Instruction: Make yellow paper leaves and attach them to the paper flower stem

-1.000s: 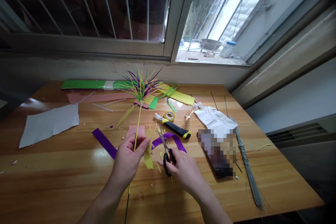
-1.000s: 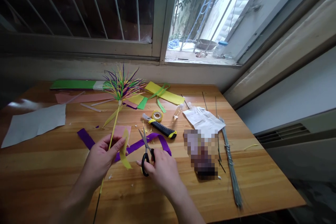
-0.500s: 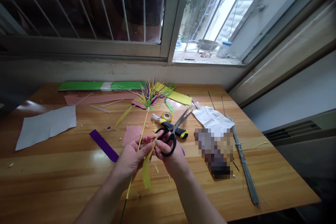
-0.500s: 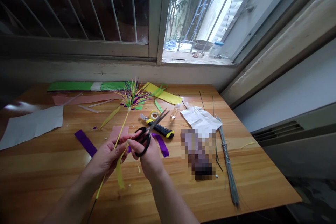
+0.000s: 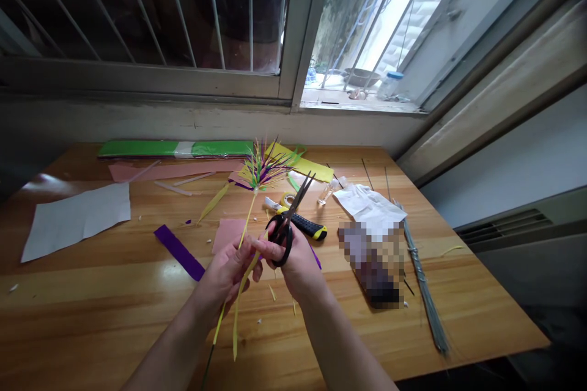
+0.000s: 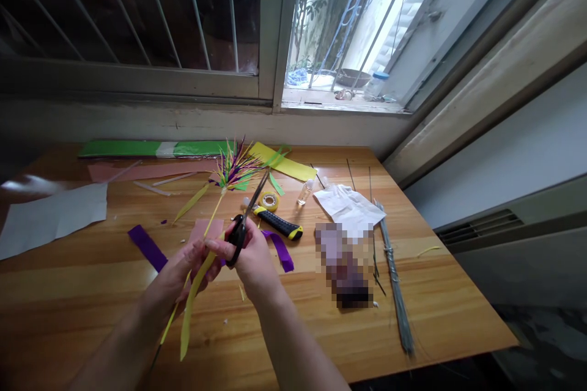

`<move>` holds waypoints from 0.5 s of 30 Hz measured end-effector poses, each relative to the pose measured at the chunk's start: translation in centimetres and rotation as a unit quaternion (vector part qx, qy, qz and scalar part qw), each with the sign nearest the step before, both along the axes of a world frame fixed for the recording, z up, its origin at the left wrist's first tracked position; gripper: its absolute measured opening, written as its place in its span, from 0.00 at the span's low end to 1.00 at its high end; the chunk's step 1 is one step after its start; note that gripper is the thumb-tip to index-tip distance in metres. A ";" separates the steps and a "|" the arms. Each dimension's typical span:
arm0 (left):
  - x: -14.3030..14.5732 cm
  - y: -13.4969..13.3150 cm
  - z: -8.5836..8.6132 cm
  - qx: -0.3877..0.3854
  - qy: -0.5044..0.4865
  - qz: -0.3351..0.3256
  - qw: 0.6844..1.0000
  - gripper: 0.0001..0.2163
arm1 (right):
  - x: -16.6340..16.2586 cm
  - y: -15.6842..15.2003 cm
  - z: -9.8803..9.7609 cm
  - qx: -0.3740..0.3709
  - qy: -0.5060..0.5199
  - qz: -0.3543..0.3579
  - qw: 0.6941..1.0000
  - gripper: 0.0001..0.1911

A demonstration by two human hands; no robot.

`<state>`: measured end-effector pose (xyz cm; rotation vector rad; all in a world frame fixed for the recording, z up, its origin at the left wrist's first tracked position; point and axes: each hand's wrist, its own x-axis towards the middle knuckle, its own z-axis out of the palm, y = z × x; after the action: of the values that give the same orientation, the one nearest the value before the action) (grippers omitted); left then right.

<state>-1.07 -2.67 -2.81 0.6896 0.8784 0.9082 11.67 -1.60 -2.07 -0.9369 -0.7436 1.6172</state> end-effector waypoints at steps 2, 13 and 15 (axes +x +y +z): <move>0.0 0.0 0.5 0.003 0.042 0.034 0.999 0.17 | 0.3 0.2 0.1 0.005 -0.051 -0.014 0.999 0.19; 0.2 0.4 -0.1 0.054 0.140 0.087 0.985 0.08 | 1.0 1.0 1.1 0.026 -0.152 -0.009 0.988 0.17; 0.3 0.3 -0.3 0.051 0.142 0.088 0.985 0.07 | 1.1 1.0 0.9 0.030 -0.140 -0.003 0.990 0.16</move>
<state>-0.73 -2.37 -3.14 0.8538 1.1657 1.0337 12.80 -0.61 -1.15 -1.1346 -0.9761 1.4658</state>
